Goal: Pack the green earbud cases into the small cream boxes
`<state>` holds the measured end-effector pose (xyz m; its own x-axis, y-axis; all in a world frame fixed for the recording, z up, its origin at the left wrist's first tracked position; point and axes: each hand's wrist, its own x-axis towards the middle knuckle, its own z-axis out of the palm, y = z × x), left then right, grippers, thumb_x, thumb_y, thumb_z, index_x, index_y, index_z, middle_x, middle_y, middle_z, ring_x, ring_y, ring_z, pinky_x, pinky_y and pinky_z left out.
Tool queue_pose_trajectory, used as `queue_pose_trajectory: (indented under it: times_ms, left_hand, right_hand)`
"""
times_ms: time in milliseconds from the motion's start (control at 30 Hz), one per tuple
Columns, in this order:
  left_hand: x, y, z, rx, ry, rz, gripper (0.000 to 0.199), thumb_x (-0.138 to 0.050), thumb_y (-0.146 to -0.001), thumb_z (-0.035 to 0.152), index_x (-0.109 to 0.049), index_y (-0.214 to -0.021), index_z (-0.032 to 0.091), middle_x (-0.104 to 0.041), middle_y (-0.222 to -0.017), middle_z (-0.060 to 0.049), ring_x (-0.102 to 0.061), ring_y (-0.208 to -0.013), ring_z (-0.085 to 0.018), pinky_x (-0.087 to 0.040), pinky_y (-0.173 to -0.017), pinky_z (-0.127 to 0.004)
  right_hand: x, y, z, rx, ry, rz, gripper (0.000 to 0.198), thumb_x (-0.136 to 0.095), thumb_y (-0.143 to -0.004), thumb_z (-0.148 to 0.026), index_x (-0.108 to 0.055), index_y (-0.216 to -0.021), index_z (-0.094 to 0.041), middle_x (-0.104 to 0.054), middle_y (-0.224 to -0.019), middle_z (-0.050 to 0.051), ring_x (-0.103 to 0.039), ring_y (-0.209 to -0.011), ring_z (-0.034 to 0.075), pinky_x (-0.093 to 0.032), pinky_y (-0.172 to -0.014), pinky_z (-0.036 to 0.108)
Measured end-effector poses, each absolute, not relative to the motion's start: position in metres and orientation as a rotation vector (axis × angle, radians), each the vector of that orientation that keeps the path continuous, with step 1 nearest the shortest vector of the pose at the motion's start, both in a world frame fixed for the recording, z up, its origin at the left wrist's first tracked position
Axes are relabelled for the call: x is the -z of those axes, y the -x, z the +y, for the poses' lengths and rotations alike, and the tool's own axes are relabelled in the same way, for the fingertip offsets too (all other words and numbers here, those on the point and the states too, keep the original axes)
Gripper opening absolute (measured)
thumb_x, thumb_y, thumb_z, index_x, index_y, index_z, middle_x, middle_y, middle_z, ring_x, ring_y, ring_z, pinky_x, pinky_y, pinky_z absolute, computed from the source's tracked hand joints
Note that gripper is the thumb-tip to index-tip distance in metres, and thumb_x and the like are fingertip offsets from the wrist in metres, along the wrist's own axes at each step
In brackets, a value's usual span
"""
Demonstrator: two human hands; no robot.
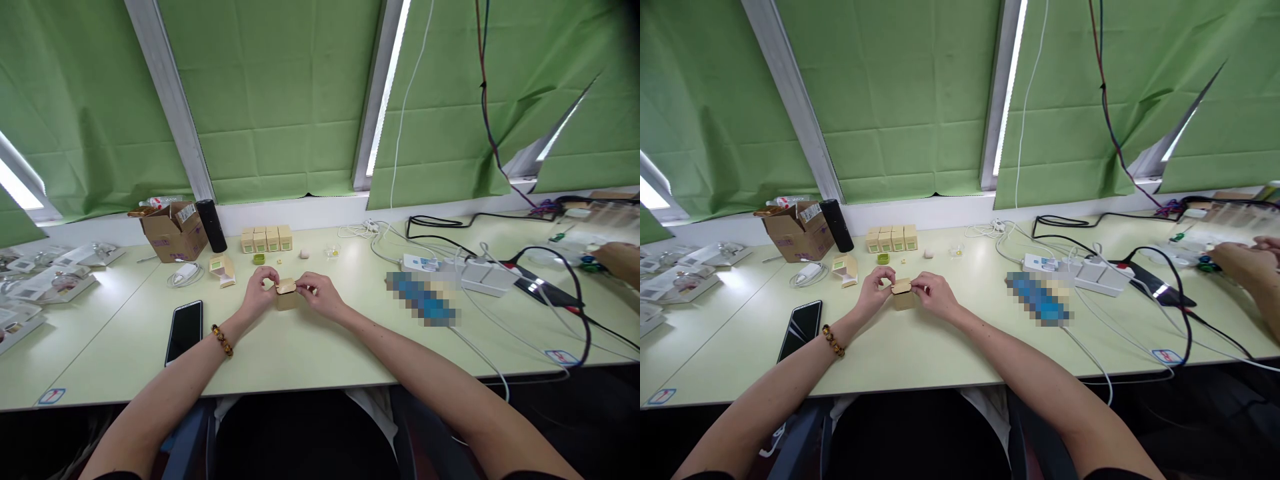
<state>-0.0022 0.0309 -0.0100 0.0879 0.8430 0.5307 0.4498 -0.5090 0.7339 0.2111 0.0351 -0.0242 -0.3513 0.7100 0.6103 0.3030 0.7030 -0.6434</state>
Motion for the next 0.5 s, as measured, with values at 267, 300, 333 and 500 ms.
queue_pose_trajectory:
  times_ms: [267, 300, 333, 500]
  left_hand:
    - [0.011, 0.003, 0.032, -1.399, -1.982, 1.266, 0.007, -0.062, -0.072, 0.013, -0.062, -0.075, 0.020, -0.067, -0.098, -0.004, -0.060, -0.096, -0.021, -0.039, -0.077, -0.032]
    - [0.011, 0.003, 0.031, -1.401, -1.979, 1.263, 0.007, -0.062, -0.072, 0.013, -0.062, -0.075, 0.020, -0.067, -0.098, -0.004, -0.060, -0.096, -0.021, -0.040, -0.078, -0.033]
    - [0.010, 0.002, 0.030, -1.402, -1.976, 1.260, 0.007, -0.062, -0.072, 0.014, -0.063, -0.075, 0.020, -0.066, -0.099, -0.005, -0.061, -0.098, -0.022, -0.040, -0.079, -0.033]
    - [0.001, 0.003, 0.020, -1.441, -2.052, 1.114, 0.016, -0.056, -0.075, 0.012, -0.068, -0.080, 0.021, -0.061, -0.108, -0.007, -0.060, -0.107, -0.024, -0.046, -0.091, -0.037]
  right_hand:
    - [0.021, -0.211, 0.028, -0.646, 0.842, -1.816, 0.007, -0.065, -0.088, -0.026, -0.067, -0.094, -0.023, -0.073, -0.079, 0.002, -0.068, -0.070, 0.018, -0.054, -0.061, 0.030]
    - [0.022, -0.211, 0.027, -0.638, 0.841, -1.812, 0.011, -0.066, -0.088, -0.028, -0.066, -0.098, -0.024, -0.073, -0.079, 0.001, -0.068, -0.070, 0.018, -0.054, -0.061, 0.029]
    - [0.022, -0.210, 0.027, -0.621, 0.840, -1.816, 0.014, -0.066, -0.088, -0.029, -0.066, -0.101, -0.024, -0.073, -0.080, 0.001, -0.068, -0.070, 0.017, -0.054, -0.061, 0.029]
    - [0.027, -0.208, 0.028, -0.485, 0.823, -1.915, 0.012, -0.060, -0.094, -0.027, -0.070, -0.101, -0.025, -0.074, -0.084, 0.002, -0.067, -0.073, 0.017, -0.054, -0.063, 0.029]
